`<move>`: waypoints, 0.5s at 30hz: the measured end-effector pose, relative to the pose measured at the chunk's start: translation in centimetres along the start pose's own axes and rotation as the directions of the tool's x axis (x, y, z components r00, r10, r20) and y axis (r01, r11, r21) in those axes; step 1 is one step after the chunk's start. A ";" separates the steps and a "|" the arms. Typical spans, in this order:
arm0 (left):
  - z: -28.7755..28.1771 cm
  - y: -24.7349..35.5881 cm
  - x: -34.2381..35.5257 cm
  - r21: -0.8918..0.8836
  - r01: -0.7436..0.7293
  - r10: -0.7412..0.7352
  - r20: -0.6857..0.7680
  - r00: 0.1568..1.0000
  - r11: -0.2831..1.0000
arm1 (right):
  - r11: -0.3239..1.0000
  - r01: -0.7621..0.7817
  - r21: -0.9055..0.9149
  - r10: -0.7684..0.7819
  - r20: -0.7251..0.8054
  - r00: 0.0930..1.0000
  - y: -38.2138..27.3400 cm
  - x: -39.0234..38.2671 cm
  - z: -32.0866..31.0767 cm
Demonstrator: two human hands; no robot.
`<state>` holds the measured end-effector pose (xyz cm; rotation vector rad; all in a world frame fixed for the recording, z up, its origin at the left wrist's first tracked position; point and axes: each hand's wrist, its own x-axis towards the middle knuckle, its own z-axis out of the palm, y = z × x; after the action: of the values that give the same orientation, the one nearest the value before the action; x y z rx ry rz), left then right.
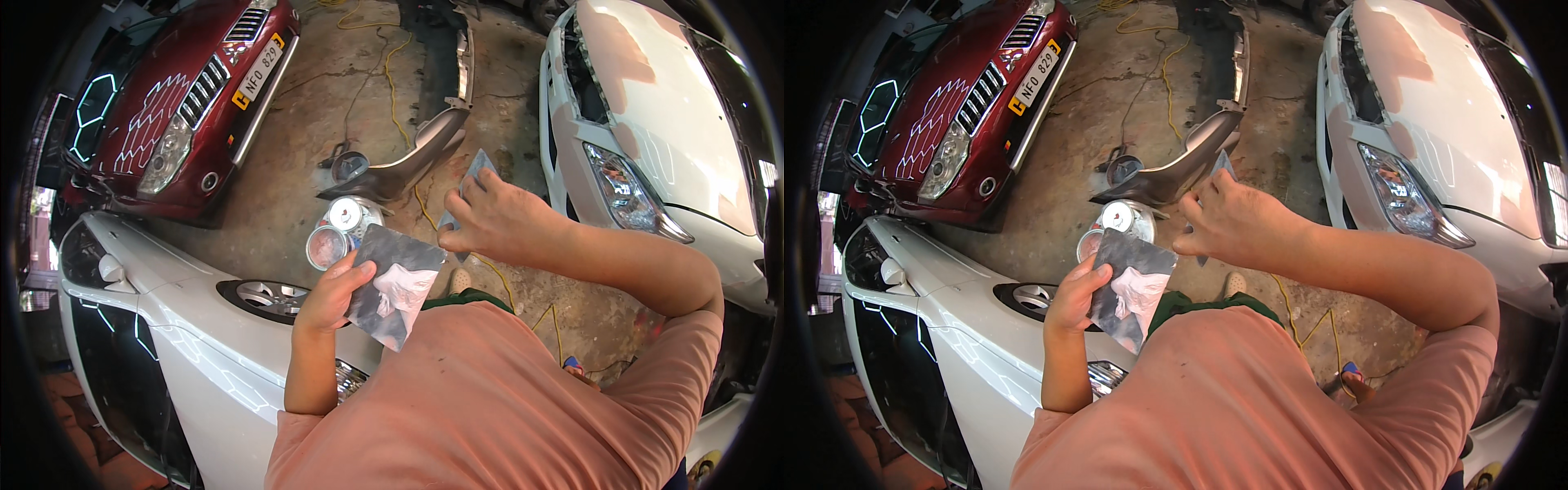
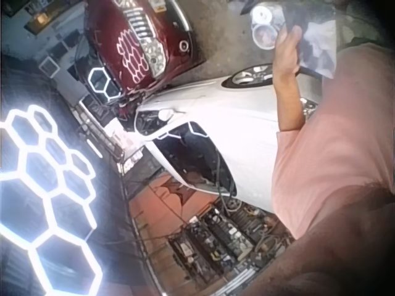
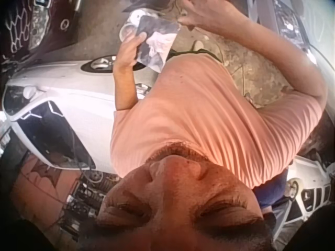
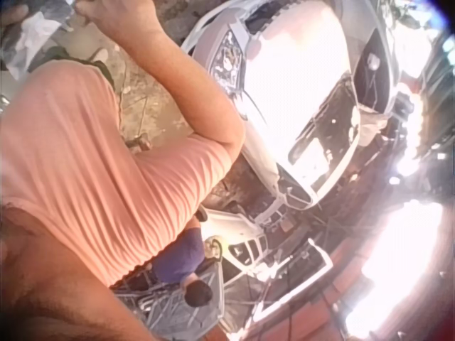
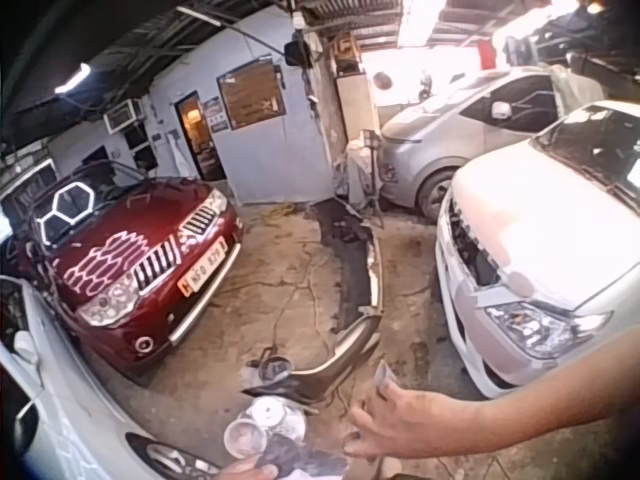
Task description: The person touches the hood of a white car, prepares sandpaper by dipping it into a bucket of water, and then sands the surface of the car hood using a sanding block.
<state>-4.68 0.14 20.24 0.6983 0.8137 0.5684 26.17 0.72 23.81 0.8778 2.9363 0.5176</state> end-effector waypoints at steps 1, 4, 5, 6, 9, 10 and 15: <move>-0.1 0.0 0.0 -0.008 -0.006 0.006 -0.001 1.000 1.000 | 1.000 0.000 -0.001 0.000 0.018 1.000 0.1 -0.1 0.2; -0.2 0.0 0.0 -0.005 -0.054 0.054 -0.008 0.999 0.999 | 1.000 -0.013 -0.014 0.013 0.028 1.000 0.2 -0.4 0.9; 0.0 0.0 0.0 -0.019 -0.035 0.036 0.009 0.999 0.999 | 1.000 -0.024 -0.018 0.024 0.011 1.000 0.2 -0.3 1.1; 0.2 -0.1 0.1 -0.034 -0.022 0.023 0.030 0.999 0.999 | 0.997 -0.061 -0.048 0.062 0.005 0.998 0.2 -0.2 1.5; 2.0 -0.7 0.4 -0.123 -0.017 0.028 0.088 0.996 0.992 | 0.976 -0.173 -0.130 0.165 -0.070 0.984 0.3 0.5 2.5; 3.0 -1.2 0.7 -0.161 -0.022 0.039 0.104 0.994 0.987 | 0.968 -0.202 -0.150 0.187 -0.103 0.977 0.3 0.8 2.8; 7.7 -2.7 2.1 -0.326 0.027 0.013 0.120 0.993 0.945 | 0.944 -0.301 -0.136 0.276 -0.178 0.944 0.1 2.7 4.0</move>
<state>3.20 -2.74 21.10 0.4185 0.5896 0.6310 24.49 3.47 20.19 1.3123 2.8565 0.8655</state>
